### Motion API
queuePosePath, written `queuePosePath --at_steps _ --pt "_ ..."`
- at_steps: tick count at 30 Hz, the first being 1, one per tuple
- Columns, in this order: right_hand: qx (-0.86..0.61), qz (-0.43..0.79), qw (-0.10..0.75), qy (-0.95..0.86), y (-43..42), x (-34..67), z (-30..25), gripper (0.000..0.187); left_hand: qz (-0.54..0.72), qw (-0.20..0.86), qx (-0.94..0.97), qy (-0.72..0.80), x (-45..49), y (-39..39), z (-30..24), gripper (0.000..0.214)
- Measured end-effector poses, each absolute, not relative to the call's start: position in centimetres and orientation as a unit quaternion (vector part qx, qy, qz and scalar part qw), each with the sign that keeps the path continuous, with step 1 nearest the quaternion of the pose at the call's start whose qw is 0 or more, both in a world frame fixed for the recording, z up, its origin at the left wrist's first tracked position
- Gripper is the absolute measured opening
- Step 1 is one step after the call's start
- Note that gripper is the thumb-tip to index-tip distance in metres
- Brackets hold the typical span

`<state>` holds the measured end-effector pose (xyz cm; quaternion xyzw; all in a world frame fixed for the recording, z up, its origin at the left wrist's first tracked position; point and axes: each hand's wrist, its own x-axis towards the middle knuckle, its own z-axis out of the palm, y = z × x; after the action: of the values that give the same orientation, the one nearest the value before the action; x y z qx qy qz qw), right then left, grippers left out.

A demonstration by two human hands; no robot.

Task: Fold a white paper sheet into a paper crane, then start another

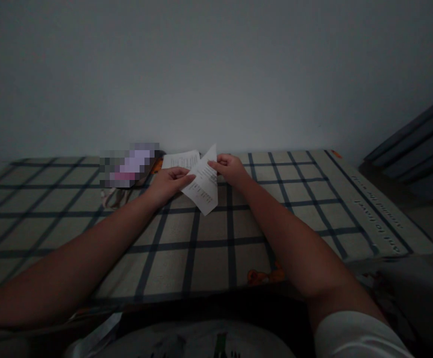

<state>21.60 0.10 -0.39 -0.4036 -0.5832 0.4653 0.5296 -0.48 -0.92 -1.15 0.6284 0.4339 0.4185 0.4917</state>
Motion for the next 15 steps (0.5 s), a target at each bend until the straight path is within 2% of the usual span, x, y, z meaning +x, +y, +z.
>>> queuePosePath --at_steps 9,15 --pt "-0.417 0.435 0.533 -0.594 0.34 21.66 -0.61 0.026 0.412 0.452 0.66 0.436 -0.63 -0.7 -1.4 0.038" --pt "-0.411 0.438 0.522 -0.606 0.13 21.66 -0.6 0.026 0.413 0.484 0.643 0.428 -0.63 -0.56 -1.38 0.032"
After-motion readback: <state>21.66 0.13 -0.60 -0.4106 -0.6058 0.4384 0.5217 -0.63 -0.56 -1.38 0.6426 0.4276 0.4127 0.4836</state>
